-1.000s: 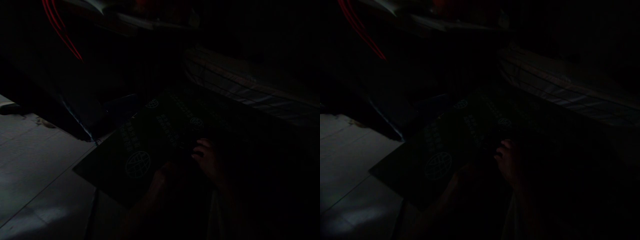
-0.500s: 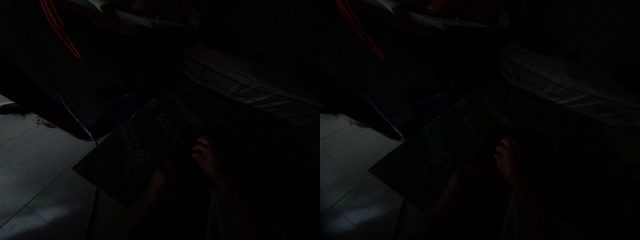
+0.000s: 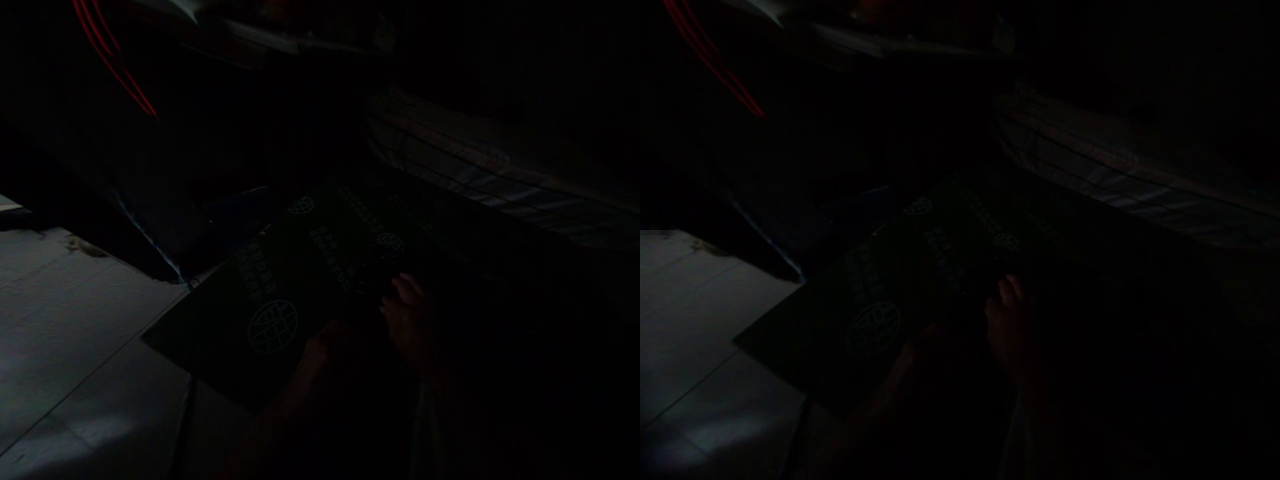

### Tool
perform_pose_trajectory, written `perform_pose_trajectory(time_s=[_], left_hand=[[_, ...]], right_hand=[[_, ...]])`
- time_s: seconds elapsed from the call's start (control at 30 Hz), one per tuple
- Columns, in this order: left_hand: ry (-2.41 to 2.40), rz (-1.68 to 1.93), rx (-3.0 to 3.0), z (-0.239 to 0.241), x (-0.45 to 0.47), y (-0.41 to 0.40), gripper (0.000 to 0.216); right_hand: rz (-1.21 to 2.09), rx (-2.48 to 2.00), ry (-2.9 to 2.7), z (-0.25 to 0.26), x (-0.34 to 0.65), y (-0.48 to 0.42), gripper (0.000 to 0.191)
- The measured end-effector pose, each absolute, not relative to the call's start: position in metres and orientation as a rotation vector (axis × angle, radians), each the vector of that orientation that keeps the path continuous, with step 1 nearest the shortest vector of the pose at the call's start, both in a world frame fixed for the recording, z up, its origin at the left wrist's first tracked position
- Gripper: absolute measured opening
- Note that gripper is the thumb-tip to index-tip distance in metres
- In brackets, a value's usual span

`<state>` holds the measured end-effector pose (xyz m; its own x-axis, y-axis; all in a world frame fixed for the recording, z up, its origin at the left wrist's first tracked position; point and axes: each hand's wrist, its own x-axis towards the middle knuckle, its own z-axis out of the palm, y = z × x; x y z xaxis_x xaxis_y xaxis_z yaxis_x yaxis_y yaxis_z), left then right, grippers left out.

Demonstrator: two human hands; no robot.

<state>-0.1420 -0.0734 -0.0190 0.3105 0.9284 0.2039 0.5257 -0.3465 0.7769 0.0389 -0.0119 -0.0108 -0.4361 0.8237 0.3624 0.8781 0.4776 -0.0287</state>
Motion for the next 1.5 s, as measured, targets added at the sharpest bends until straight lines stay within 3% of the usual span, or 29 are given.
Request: perform_pose_trajectory(time_s=[0.3, 1.5], left_hand=[[1.298, 0.855, 2.041, -0.018, -0.142, -0.073, 0.028], [1.365, 0.837, 2.083, -0.016, -0.141, -0.074, 0.028]], right_hand=[[-0.559, -1.18, -2.489, -0.015, 0.039, -0.017, 0.022], [-0.546, -1.096, -2.424, -0.03, 0.039, -0.02, 0.021]])
